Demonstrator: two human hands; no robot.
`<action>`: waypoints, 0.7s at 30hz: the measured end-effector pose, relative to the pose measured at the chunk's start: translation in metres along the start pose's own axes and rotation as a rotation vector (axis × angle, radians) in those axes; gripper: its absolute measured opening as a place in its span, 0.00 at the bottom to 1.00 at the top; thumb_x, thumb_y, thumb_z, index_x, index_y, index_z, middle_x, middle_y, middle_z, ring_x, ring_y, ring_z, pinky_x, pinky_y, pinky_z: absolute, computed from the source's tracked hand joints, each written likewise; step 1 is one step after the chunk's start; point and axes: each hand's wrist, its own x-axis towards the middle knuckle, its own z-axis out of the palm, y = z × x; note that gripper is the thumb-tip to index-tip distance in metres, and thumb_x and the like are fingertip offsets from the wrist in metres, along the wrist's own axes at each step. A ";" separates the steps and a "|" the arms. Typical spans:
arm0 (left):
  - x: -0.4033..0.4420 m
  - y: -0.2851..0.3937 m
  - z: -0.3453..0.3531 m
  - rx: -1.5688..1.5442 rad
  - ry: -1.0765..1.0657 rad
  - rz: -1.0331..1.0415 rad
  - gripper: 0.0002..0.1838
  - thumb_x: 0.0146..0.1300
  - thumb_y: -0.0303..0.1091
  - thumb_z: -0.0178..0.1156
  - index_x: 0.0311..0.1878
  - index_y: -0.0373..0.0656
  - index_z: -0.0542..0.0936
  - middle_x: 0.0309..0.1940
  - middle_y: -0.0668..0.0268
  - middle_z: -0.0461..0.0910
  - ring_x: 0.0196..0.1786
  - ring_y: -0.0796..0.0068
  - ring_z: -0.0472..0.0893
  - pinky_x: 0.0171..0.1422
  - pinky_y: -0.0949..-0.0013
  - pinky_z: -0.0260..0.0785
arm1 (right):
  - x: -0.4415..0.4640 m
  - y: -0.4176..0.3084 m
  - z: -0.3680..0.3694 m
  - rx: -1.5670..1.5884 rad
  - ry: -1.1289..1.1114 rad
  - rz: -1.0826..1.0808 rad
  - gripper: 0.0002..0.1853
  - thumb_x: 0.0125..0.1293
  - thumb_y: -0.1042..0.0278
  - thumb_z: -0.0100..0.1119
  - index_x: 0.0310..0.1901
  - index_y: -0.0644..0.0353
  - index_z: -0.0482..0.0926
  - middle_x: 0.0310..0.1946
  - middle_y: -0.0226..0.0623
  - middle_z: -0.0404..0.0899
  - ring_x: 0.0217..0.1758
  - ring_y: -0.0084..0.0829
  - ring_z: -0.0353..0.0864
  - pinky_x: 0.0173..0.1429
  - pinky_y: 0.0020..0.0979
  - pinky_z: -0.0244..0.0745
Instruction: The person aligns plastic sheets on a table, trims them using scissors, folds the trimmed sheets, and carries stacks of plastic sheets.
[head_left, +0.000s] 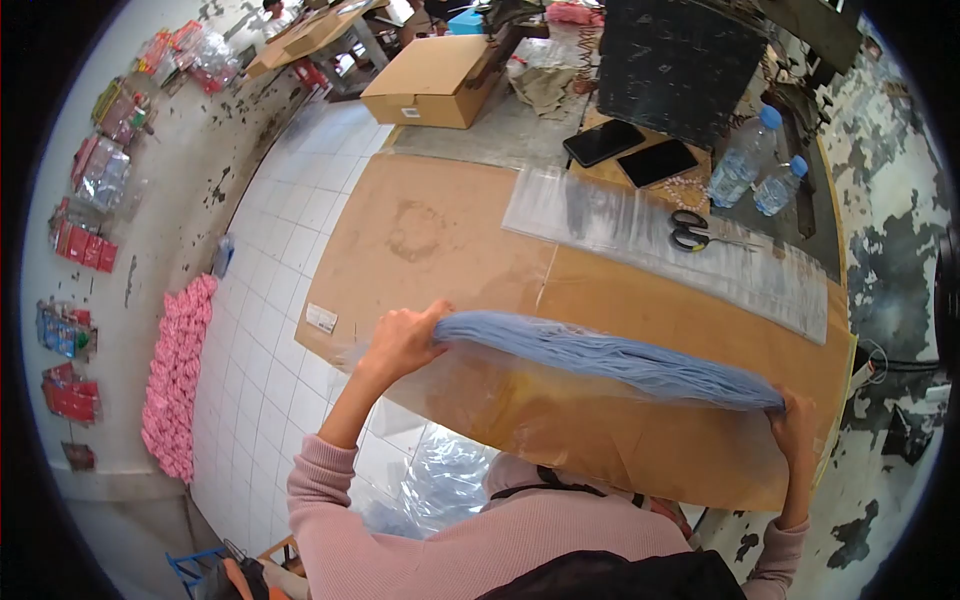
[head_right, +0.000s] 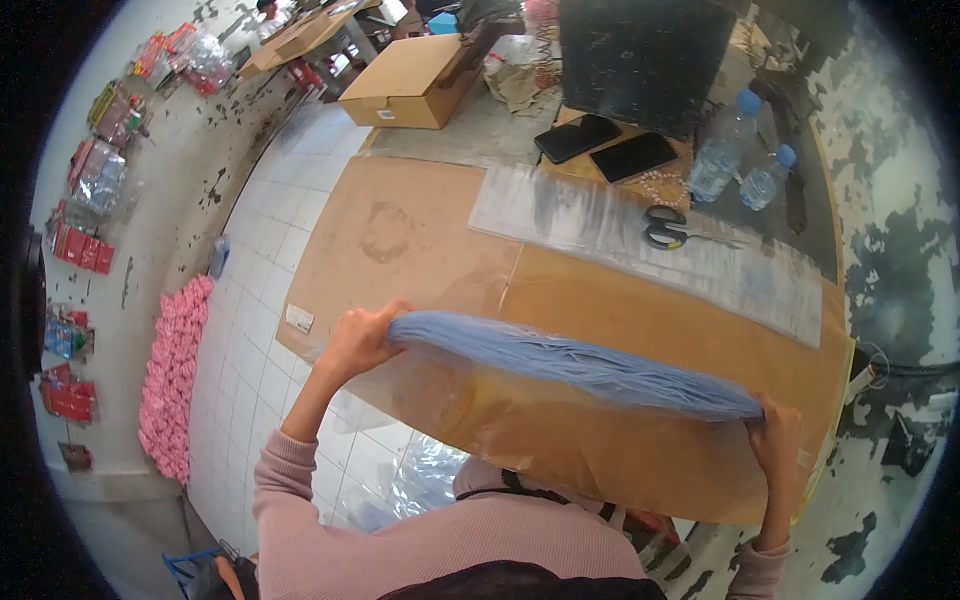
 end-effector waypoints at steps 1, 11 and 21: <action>0.002 -0.005 0.005 0.005 0.011 0.041 0.17 0.46 0.40 0.66 0.40 0.50 0.73 0.21 0.59 0.77 0.28 0.51 0.78 0.31 0.53 0.68 | 0.001 0.002 0.000 -0.037 -0.009 -0.002 0.14 0.48 0.71 0.61 0.40 0.56 0.78 0.31 0.45 0.79 0.36 0.48 0.76 0.41 0.42 0.66; -0.069 -0.010 0.009 -0.128 -0.208 0.384 0.12 0.53 0.36 0.60 0.40 0.45 0.75 0.20 0.56 0.76 0.27 0.53 0.76 0.31 0.55 0.66 | 0.023 0.055 0.002 -0.158 -0.134 -0.235 0.19 0.48 0.71 0.65 0.44 0.61 0.77 0.35 0.48 0.77 0.39 0.51 0.72 0.43 0.42 0.64; -0.306 0.025 0.071 -0.702 -0.532 -0.255 0.20 0.50 0.45 0.63 0.38 0.38 0.77 0.25 0.54 0.78 0.31 0.56 0.78 0.33 0.61 0.67 | 0.091 -0.087 -0.015 -0.130 -0.866 -0.962 0.20 0.45 0.64 0.68 0.40 0.63 0.77 0.29 0.50 0.76 0.36 0.51 0.74 0.47 0.41 0.65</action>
